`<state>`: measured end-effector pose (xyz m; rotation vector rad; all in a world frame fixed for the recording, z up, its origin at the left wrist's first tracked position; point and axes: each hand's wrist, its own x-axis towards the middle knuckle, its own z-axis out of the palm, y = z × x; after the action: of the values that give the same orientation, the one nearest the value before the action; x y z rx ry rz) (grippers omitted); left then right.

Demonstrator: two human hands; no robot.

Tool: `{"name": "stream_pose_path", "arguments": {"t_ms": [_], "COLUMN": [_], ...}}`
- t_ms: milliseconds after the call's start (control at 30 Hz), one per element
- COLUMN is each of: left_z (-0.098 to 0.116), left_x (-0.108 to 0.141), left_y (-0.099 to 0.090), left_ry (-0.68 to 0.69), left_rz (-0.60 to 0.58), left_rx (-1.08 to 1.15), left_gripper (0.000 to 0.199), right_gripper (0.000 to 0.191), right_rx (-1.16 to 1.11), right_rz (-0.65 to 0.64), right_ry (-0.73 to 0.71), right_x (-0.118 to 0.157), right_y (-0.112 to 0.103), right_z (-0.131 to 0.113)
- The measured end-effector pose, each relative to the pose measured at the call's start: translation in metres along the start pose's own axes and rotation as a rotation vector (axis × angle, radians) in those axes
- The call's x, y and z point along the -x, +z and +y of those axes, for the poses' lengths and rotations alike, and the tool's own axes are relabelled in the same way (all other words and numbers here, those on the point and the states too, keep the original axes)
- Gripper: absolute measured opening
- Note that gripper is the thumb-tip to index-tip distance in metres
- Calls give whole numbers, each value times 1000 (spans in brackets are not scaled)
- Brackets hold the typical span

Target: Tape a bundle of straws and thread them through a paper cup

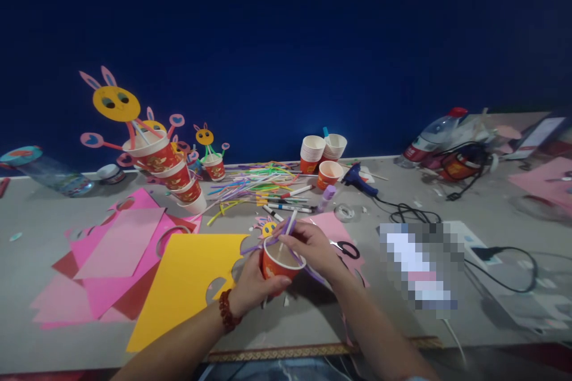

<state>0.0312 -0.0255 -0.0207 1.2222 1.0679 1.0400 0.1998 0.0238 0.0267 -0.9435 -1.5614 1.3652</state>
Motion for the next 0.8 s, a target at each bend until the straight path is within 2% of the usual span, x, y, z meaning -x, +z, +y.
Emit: {"name": "stream_pose_path", "arguments": {"t_ms": [333, 533, 700, 800], "left_z": [-2, 1, -5, -12], "left_x": [-1, -1, -2, -4], "left_y": [-3, -2, -3, -9], "left_ry": [25, 44, 35, 41], "left_rz": [-23, -18, -11, 42], "left_rx": [-9, -79, 41, 110], "left_gripper": [68, 66, 67, 68], "right_gripper": [34, 29, 28, 24], "right_rx": [-128, -96, -79, -102], "right_rz": [39, 92, 137, 136], "right_ry": [80, 60, 48, 4], "right_x": [-1, 0, -1, 0], "right_y": [0, 1, 1, -7], "right_z": [5, 14, 14, 11]}}
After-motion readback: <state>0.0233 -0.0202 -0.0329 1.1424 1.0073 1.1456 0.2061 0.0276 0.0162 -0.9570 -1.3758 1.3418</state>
